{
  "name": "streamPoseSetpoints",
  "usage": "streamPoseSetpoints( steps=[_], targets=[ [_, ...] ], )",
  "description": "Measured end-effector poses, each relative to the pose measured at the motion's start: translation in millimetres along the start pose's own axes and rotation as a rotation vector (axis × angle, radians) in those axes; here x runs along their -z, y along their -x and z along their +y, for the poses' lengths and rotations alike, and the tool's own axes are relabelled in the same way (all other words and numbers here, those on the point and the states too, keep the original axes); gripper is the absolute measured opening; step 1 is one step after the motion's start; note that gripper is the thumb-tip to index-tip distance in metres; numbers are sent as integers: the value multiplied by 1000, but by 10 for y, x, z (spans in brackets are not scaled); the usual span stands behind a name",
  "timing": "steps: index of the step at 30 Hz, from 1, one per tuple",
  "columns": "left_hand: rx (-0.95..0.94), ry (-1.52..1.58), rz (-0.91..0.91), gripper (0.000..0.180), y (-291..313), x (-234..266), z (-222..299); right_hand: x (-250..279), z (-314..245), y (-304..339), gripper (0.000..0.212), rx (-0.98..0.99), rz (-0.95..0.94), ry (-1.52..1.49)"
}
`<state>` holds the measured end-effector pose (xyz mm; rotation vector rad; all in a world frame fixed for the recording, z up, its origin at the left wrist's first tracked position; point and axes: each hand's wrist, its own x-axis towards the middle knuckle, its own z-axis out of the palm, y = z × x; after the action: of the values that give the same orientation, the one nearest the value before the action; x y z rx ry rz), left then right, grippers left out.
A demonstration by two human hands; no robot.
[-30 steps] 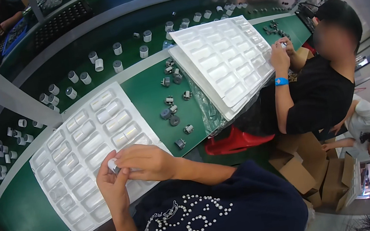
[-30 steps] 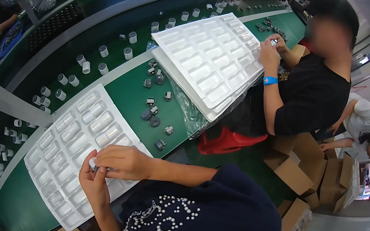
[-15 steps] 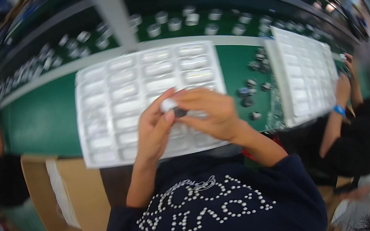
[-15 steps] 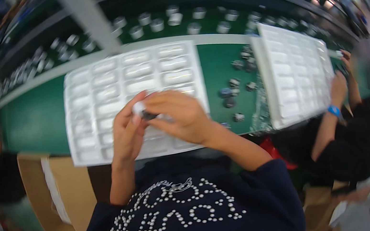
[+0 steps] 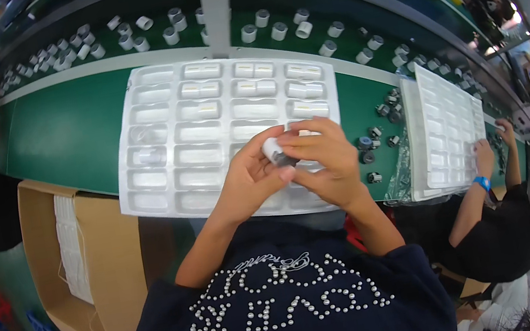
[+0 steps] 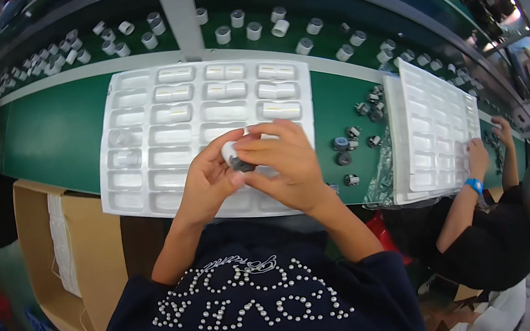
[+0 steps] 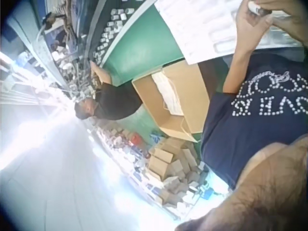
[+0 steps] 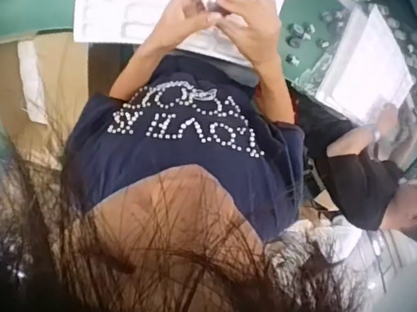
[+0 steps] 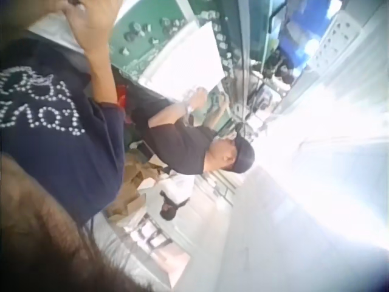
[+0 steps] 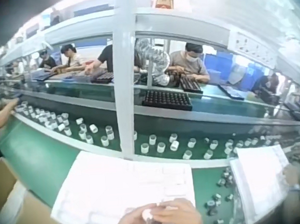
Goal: Sorting and packing small components from a workbench into plastic organization trays on a production line.
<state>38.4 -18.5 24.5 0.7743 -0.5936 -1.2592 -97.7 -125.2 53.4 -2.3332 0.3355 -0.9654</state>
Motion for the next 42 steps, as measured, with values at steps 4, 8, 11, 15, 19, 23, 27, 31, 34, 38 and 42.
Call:
streamPoseSetpoints(
  steps=[4,8,11,15,19,23,27,31,34,38,42],
  targets=[
    [101,-92,29,36,-95,82,-51,-84,-28,-51,33,33,-30,147],
    [115,-241,-9,39,-234,214,7,26,63,-216,34,19,-105,161],
    [-92,-672,100,45,-265,178,219,241,664,-562,33,-159,9,162],
    [-525,-1701,306,40,-354,565,304,705,1966,-836,37,-377,109,454],
    [-471,-1750,269,33,-467,813,154,609,2544,-590,22,-336,-95,621],
    [-355,-1565,339,29,-349,786,297,690,2223,-897,36,-318,-263,747],
    [-317,-1499,323,28,-511,942,227,1037,2596,-1201,44,-494,-23,578],
    [-407,-1640,370,28,-529,990,175,1110,2933,-1427,39,-794,-233,721],
    [-479,-1530,477,26,-365,863,286,1026,3081,-1427,37,-874,-456,695],
    [-331,-722,443,25,-176,579,409,1047,3374,-1311,35,-764,-423,680],
    [-224,-132,151,28,-103,568,445,1159,3339,-1225,36,-494,50,500]
  ],
)
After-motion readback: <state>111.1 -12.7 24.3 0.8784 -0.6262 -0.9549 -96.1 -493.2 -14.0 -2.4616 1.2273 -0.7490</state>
